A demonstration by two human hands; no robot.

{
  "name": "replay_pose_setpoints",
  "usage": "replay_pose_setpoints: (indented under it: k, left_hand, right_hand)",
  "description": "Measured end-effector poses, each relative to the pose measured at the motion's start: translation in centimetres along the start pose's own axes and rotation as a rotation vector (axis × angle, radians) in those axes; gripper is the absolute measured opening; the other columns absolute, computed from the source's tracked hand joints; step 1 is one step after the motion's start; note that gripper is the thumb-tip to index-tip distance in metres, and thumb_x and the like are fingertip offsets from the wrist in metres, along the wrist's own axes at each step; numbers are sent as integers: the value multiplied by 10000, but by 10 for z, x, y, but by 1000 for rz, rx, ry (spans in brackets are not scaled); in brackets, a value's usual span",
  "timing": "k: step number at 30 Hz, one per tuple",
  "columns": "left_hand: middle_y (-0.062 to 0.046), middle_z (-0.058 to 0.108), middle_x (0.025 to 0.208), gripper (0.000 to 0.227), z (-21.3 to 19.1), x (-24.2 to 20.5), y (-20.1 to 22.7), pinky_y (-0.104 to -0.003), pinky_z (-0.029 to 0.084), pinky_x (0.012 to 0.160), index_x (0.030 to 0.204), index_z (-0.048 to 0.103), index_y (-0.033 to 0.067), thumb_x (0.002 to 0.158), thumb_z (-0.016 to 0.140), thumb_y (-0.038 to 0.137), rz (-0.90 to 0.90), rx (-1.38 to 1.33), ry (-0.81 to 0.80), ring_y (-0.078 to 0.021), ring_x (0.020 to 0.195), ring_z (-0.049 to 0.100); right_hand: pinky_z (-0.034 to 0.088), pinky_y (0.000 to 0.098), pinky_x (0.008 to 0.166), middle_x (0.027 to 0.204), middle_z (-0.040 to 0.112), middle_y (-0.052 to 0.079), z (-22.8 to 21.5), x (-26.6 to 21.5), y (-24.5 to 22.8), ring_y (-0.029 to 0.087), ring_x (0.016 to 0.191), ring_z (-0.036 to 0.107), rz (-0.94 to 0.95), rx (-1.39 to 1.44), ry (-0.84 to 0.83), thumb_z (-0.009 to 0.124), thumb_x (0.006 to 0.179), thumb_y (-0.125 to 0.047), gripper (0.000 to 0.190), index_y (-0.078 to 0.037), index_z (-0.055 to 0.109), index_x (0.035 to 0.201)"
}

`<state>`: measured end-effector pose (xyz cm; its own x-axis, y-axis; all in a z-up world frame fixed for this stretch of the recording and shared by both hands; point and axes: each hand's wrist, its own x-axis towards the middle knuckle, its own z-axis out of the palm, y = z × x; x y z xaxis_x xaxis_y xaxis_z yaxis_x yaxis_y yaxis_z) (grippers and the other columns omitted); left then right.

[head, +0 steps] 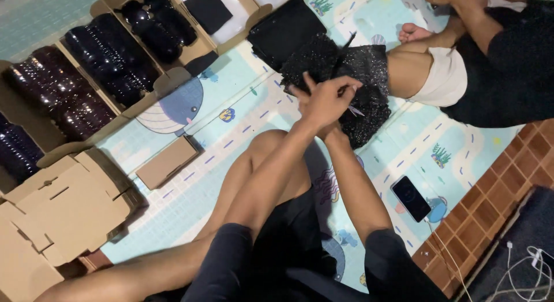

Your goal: The person sits on a mat and packs a small item into a cardboard box, then places a black textured item into the same box. They then place the box into a black plastic bag and seal it.

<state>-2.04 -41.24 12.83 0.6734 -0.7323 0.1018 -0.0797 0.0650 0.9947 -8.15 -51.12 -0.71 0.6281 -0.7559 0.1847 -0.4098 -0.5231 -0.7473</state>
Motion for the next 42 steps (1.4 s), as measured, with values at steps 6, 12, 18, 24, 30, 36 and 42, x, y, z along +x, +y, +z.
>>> replay_pose_setpoints:
  k: [6, 12, 18, 24, 30, 36, 42]
  left_hand:
    - [-272, 605, 1405, 435, 9, 39, -50, -552, 448, 1131, 1337, 687, 113, 956, 527, -22, 81, 392, -302, -437, 1346, 556]
    - [-95, 502, 1484, 459, 46, 61, -136, -585, 461, 1104, 1440, 557, 201, 1004, 644, 316, 7, 919, -328, -328, 1449, 404]
    - [-132, 701, 1091, 164, 32, 58, -153, -478, 577, 975, 1162, 653, 180, 1035, 582, 256, -104, 438, 6, -344, 1105, 690]
    - [-324, 563, 1407, 454, 28, 64, -172, -582, 410, 1161, 1398, 447, 12, 1103, 351, 344, -481, -72, 329, -462, 1358, 515]
    - [-275, 508, 1484, 433, 26, 59, -160, -549, 348, 1217, 1426, 412, 73, 1103, 363, 357, -534, -200, 375, -427, 1427, 449]
    - [-93, 599, 968, 217, 21, 37, -131, -492, 550, 933, 1182, 497, 121, 1116, 347, 263, -281, -312, 304, -246, 974, 654]
    - [-218, 452, 1067, 280, -11, 12, -124, -499, 615, 985, 1242, 437, -89, 1112, 334, 138, -244, -764, 378, -377, 1005, 679]
  right_hand:
    - [549, 407, 900, 1082, 645, 54, -17, -45, 39, 291, 1050, 662, -76, -254, -258, 708, 890, -268, 224, -154, 730, 1082]
    - [474, 355, 889, 1036, 595, -43, -59, -41, 42, 228, 1014, 605, -359, -395, -81, 714, 855, -148, 69, -179, 657, 831]
    - [403, 397, 889, 1062, 631, 11, -76, -3, 50, 254, 1047, 561, -296, -499, -1, 738, 941, -248, 349, -153, 617, 1255]
    - [313, 404, 928, 1161, 543, 116, -75, 15, 23, 331, 1152, 477, -120, -661, -206, 741, 969, -317, 322, -82, 669, 1177]
    - [416, 447, 904, 990, 727, 83, -67, 34, 70, 344, 1029, 668, -60, -549, -215, 711, 990, -298, 178, -125, 721, 1029]
    - [494, 389, 777, 956, 735, 149, -107, 38, 39, 199, 866, 666, 85, -16, -45, 605, 1106, -173, 160, -32, 680, 1094]
    - [608, 312, 844, 1013, 733, 154, -78, 69, 50, 242, 1040, 736, 295, 791, -93, 486, 1101, -146, 172, -19, 594, 1059]
